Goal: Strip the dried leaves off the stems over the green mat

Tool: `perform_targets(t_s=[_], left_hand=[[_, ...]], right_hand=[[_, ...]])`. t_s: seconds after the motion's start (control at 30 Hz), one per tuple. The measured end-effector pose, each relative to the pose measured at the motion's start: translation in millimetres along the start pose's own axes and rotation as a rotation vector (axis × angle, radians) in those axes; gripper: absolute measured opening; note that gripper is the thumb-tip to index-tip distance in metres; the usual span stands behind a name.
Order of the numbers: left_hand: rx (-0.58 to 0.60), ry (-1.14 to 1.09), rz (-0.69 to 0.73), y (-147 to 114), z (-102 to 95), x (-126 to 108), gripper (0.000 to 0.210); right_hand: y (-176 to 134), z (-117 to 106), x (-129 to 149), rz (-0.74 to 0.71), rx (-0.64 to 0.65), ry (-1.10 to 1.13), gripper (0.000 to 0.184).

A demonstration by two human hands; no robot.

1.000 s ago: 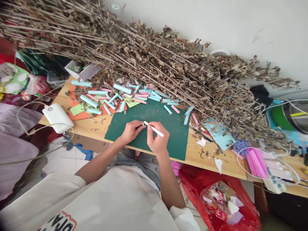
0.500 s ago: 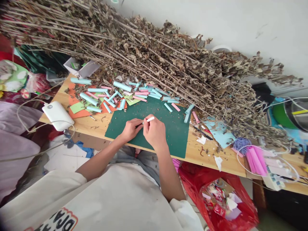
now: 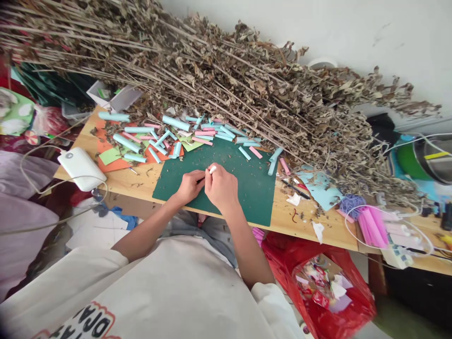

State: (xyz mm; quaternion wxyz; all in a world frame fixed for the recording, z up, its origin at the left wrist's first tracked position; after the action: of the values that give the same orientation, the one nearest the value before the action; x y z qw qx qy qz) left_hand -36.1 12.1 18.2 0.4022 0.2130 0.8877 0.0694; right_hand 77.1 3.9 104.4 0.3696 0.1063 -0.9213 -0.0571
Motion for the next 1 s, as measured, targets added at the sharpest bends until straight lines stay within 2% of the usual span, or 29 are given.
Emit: perform_targets(t_s=[0.23,0.4,0.47,0.57,0.67,0.73,1.0], left_hand=[[-0.022,0.015,0.018,0.8,-0.2,0.1,0.025],[-0.05,0.036,0.028,1.3,-2.2,-2.1,0.026],[-0.036,0.034,0.018,1.5,-2.3,-2.8,0.026],[-0.018,0.032,0.005,1.4,-1.7,-2.6,0.025],[-0.017,0.025,0.007,1.3,-0.9,-2.0,0.024],[-0.021,0.015,0.013,1.3,-0.9,-2.3,0.025],[-0.047,0.017,0.019,0.2,-1.2,-1.5,0.023]], right_hand=[[3.3,-1.0,-8.2,-0.032,-0.01,0.202,0.024],[7.1,-12.5,7.5,-0.113,-0.14,0.699,0.019],[9.6,-10.6,12.5,-0.09,-0.189,0.886,0.027],[17.1,-2.2,16.2,-0.028,-0.267,1.041,0.047],[27.6,4.0,12.8,0.067,-0.397,1.089,0.056],[35.0,7.1,10.8,0.108,-0.431,1.071,0.058],[45.4,16.6,8.3,0.114,-0.367,1.062,0.059]])
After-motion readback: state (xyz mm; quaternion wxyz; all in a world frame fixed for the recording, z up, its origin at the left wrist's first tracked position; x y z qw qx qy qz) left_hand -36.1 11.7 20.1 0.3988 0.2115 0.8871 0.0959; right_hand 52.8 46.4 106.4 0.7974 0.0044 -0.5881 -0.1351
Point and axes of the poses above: each hand's wrist, its own y-axis towards the middle knuckle, its own z-axis out of the palm, x = y × z, the point moved 6 cm from there along y, towards the middle knuckle, and after that the axes turned 14 degrees about y, right-handed, at the moved point
